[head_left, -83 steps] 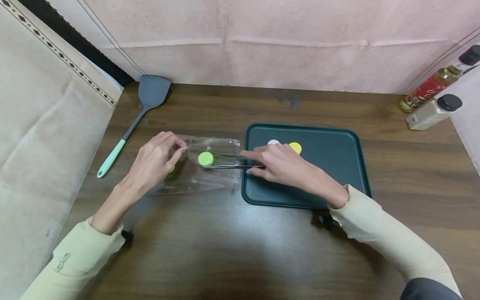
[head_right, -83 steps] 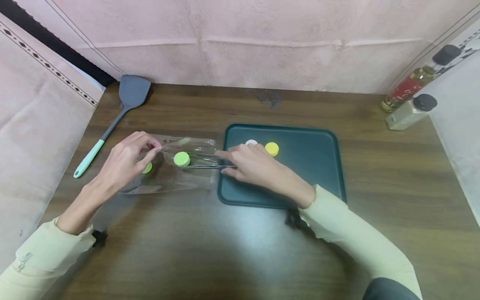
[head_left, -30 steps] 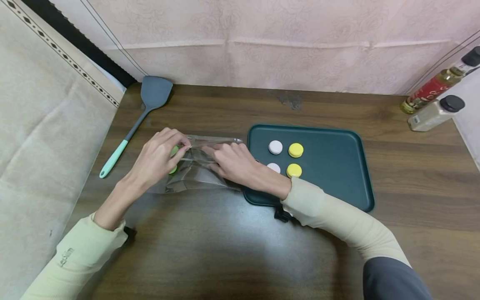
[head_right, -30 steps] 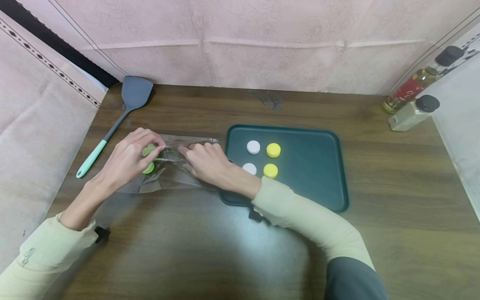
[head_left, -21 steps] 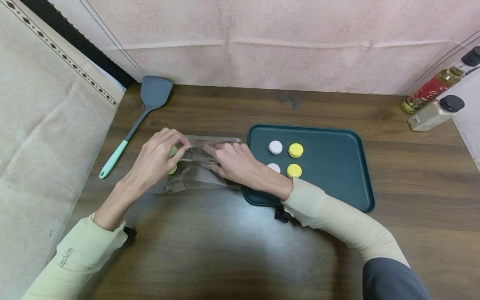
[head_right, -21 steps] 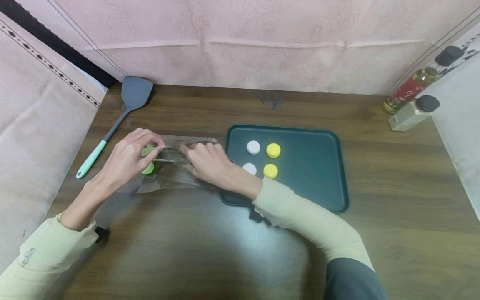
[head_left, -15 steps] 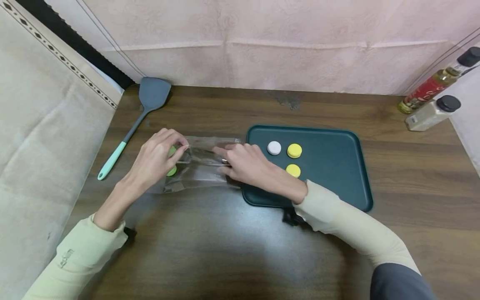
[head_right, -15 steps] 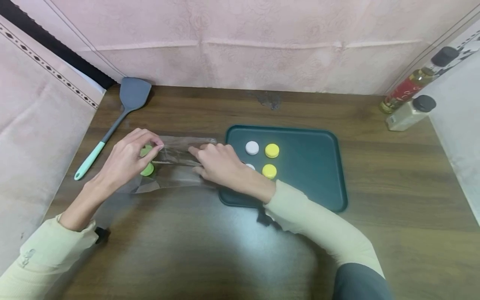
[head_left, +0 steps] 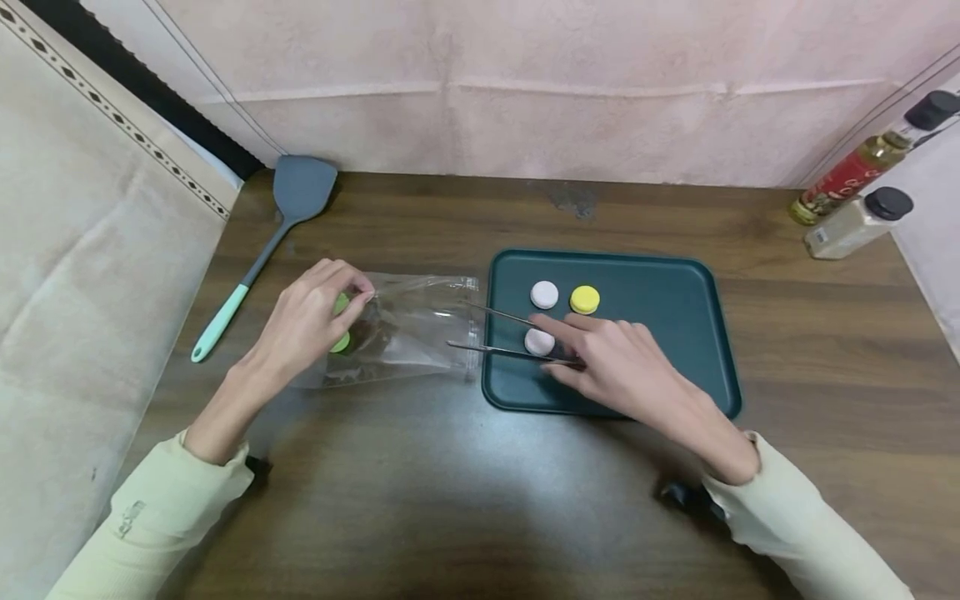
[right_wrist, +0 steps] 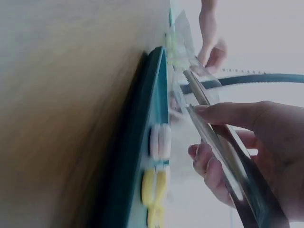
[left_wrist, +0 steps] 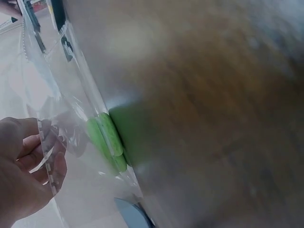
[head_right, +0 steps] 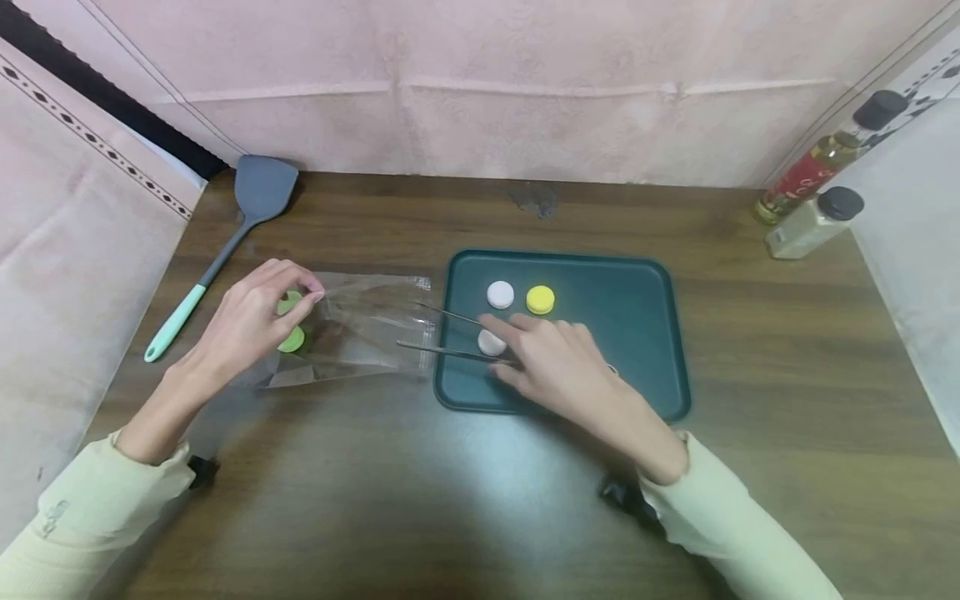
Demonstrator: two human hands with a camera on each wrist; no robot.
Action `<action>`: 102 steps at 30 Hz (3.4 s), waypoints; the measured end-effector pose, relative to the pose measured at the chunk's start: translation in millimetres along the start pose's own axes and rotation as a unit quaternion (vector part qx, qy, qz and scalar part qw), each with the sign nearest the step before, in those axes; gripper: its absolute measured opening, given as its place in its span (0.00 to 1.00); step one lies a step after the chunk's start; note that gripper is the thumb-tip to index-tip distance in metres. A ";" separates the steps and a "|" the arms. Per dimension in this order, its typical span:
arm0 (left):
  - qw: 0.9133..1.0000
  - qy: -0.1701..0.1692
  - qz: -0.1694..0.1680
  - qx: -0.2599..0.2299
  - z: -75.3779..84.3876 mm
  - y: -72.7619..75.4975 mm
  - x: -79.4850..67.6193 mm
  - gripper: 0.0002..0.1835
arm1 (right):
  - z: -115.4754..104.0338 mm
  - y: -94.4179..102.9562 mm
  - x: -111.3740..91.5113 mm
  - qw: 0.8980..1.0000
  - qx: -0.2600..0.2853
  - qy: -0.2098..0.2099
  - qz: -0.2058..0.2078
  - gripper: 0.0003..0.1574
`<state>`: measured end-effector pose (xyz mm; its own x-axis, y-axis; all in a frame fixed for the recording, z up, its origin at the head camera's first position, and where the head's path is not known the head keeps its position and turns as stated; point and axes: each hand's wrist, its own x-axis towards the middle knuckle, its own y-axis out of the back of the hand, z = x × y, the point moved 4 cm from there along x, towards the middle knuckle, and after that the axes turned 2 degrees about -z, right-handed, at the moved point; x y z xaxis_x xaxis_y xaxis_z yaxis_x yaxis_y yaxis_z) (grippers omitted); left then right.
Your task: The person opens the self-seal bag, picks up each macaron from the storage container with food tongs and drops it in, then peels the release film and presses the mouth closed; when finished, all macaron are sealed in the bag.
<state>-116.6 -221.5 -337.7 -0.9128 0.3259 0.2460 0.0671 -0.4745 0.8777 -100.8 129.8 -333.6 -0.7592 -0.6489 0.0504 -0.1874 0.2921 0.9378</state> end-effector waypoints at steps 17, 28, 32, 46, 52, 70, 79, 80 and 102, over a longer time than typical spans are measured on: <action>1.000 0.004 0.003 0.002 1.3 1.1 -1.7 0.02 | 62.2 25.6 -104.7 0.992 -0.045 0.018 0.120 0.46; 1.000 0.005 0.005 0.003 1.2 -0.5 -5.3 0.04 | 90.3 11.3 -126.3 0.995 -0.032 -0.055 0.077 0.43; 1.000 0.005 0.005 0.004 1.8 -0.7 -5.6 0.04 | 93.9 4.2 -124.0 0.996 -0.020 -0.053 0.068 0.40; 1.000 0.006 0.008 0.010 2.1 -0.1 -7.8 0.03 | 94.2 3.6 -121.7 0.996 0.032 -0.026 0.075 0.37; 1.000 0.002 0.015 0.008 2.6 2.1 -8.6 0.03 | 91.1 10.8 -116.7 0.996 0.057 -0.026 0.063 0.36; 1.000 0.006 0.006 0.007 3.5 3.4 -10.6 0.02 | 49.5 23.7 -54.7 0.995 0.091 0.038 0.005 0.29; 1.000 0.008 0.002 0.010 3.6 3.4 -9.2 0.02 | 28.8 6.8 -7.9 0.992 0.107 0.037 -0.047 0.29; 1.000 0.008 0.002 0.011 3.4 3.4 -9.2 0.02 | 26.4 4.5 -3.2 0.992 0.109 0.038 -0.049 0.30; 1.000 0.000 0.008 0.014 3.8 1.5 -6.0 0.03 | -35.2 -36.3 84.3 0.989 0.079 0.099 -0.079 0.28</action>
<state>-109.6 -221.0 -336.3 -0.9119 0.3176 0.2599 0.0929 -0.4570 0.8846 -136.1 39.8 -351.3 -0.5780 -0.8159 -0.0122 -0.4009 0.2710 0.8751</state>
